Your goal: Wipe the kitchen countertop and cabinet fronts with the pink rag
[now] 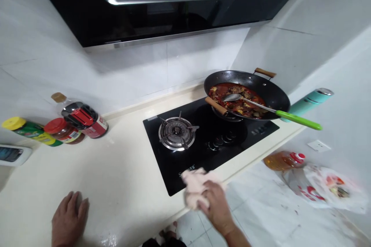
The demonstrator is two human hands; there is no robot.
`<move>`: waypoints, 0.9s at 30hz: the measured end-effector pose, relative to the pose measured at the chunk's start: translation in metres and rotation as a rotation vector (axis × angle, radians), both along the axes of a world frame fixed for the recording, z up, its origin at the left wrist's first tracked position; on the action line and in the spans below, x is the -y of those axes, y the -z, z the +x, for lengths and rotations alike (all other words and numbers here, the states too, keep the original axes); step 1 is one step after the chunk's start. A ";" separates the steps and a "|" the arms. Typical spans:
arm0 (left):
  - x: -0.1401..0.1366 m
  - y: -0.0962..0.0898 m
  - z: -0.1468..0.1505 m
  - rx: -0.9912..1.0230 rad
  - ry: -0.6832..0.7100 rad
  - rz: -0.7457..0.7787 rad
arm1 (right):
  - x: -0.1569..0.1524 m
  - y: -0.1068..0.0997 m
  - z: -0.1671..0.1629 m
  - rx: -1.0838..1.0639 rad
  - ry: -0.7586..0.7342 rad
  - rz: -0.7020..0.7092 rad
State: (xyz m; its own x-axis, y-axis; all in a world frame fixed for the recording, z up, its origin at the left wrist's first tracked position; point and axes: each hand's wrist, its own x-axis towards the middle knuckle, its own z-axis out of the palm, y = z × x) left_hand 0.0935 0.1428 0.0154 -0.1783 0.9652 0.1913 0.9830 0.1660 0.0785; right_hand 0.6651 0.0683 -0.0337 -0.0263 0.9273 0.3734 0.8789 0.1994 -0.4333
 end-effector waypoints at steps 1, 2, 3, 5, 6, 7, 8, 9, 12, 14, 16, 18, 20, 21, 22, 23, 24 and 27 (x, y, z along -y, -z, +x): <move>0.000 -0.001 0.001 -0.001 0.000 0.001 | -0.007 -0.001 0.032 0.016 0.134 -0.022; 0.000 -0.002 0.002 0.000 0.000 0.001 | -0.017 -0.003 0.063 0.027 0.244 -0.047; 0.000 -0.003 0.003 0.001 -0.002 0.001 | -0.028 -0.007 0.091 0.043 0.345 -0.083; 0.000 -0.005 0.005 0.007 -0.009 -0.003 | -0.053 -0.017 0.132 0.074 0.498 -0.153; 0.000 -0.006 0.007 0.013 -0.016 -0.009 | -0.063 -0.022 0.144 0.084 0.549 -0.174; 0.000 -0.007 0.008 0.020 -0.024 -0.018 | -0.070 -0.025 0.148 0.092 0.586 -0.187; 0.001 -0.008 0.010 0.030 -0.035 -0.031 | -0.075 -0.027 0.145 0.099 0.612 -0.195; 0.001 -0.008 0.011 0.041 -0.046 -0.045 | -0.075 -0.027 0.134 0.108 0.632 -0.207; 0.003 -0.008 0.014 0.068 -0.068 -0.068 | -0.054 -0.022 0.063 0.143 0.626 -0.252; 0.004 -0.007 0.014 0.074 -0.063 -0.054 | -0.030 -0.020 -0.008 0.171 0.541 -0.277; 0.004 -0.006 0.015 0.075 -0.058 -0.039 | -0.005 -0.021 -0.085 0.212 0.373 -0.300; 0.005 -0.006 0.015 0.076 -0.058 -0.039 | 0.013 -0.027 -0.159 0.183 0.153 -0.335; 0.005 -0.007 0.016 0.071 -0.059 -0.039 | 0.020 -0.036 -0.222 0.122 -0.173 -0.386; 0.005 -0.007 0.016 0.065 -0.059 -0.036 | 0.019 -0.041 -0.249 0.103 -0.346 -0.373; 0.005 -0.008 0.016 0.060 -0.057 -0.035 | 0.015 -0.046 -0.271 0.095 -0.488 -0.335; 0.006 -0.009 0.016 0.055 -0.054 -0.036 | 0.009 -0.051 -0.288 0.099 -0.599 -0.290; 0.005 -0.010 0.015 0.051 -0.051 -0.040 | 0.002 -0.055 -0.301 0.115 -0.673 -0.242; 0.005 -0.013 0.014 0.049 -0.049 -0.061 | -0.021 -0.060 -0.306 0.155 -0.738 -0.181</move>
